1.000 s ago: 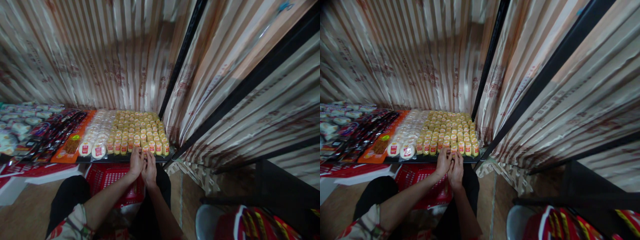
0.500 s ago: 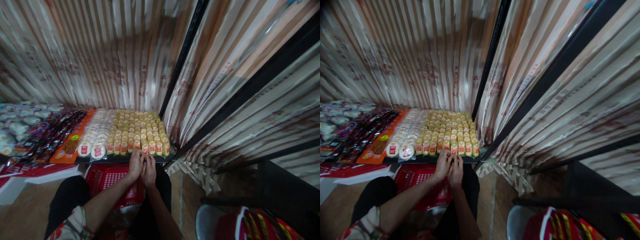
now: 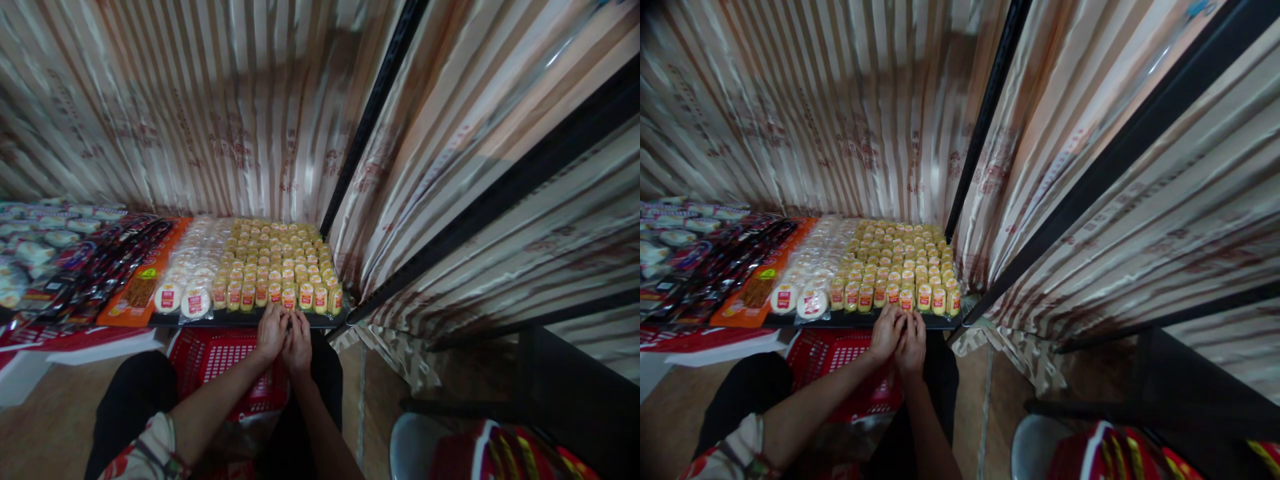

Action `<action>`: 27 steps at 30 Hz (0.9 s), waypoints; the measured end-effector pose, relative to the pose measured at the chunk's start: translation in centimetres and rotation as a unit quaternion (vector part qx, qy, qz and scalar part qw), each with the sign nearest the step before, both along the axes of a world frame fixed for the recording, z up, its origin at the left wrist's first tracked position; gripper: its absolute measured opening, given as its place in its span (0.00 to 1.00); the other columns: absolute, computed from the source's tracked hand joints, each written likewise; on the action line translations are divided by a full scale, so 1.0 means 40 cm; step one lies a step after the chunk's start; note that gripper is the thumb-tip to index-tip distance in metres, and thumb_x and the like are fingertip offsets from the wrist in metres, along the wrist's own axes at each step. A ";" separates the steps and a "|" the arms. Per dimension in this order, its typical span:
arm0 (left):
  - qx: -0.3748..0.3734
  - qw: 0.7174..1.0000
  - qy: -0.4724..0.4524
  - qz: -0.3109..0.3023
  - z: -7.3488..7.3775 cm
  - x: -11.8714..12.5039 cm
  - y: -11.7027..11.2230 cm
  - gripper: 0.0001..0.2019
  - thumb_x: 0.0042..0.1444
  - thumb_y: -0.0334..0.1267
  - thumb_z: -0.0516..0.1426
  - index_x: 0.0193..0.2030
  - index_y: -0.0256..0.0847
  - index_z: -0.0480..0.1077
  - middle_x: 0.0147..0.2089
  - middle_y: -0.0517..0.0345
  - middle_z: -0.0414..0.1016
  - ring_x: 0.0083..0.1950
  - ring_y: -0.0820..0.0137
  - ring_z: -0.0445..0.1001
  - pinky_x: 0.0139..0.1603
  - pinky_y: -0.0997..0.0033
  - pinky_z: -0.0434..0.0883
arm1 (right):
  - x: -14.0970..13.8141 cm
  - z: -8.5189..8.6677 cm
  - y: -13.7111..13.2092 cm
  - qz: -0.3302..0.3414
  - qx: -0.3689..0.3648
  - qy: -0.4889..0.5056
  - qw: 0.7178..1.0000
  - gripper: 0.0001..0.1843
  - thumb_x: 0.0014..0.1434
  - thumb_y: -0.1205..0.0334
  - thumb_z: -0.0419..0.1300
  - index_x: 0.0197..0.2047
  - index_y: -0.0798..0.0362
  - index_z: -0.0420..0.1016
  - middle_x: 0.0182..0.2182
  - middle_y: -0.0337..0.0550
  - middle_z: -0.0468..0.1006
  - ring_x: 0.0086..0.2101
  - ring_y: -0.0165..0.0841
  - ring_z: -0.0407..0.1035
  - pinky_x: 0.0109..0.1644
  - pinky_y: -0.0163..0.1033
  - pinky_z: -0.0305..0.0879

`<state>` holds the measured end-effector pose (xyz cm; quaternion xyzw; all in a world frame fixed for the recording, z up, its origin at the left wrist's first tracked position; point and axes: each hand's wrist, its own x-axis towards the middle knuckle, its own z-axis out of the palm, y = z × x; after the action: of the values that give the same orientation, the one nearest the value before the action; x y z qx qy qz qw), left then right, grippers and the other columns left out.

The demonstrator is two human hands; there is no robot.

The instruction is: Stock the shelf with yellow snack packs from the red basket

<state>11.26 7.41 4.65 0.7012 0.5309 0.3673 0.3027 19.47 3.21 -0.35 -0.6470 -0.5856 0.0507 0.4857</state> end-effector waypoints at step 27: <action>-0.154 0.977 0.143 -0.039 -0.152 -0.140 -0.083 0.14 0.63 0.34 0.43 0.43 0.37 0.68 0.44 0.49 0.71 0.46 0.68 0.70 0.50 0.68 0.66 | -0.108 -0.083 -0.060 0.045 -0.236 0.054 0.969 0.21 0.64 0.57 0.41 0.44 0.58 0.71 0.42 0.55 0.75 0.46 0.38 0.67 0.53 0.44 0.62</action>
<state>5.66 4.07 -1.42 0.7116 0.5911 0.1650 0.3420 15.14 0.83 -3.66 -0.7124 -0.5587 0.2445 0.3472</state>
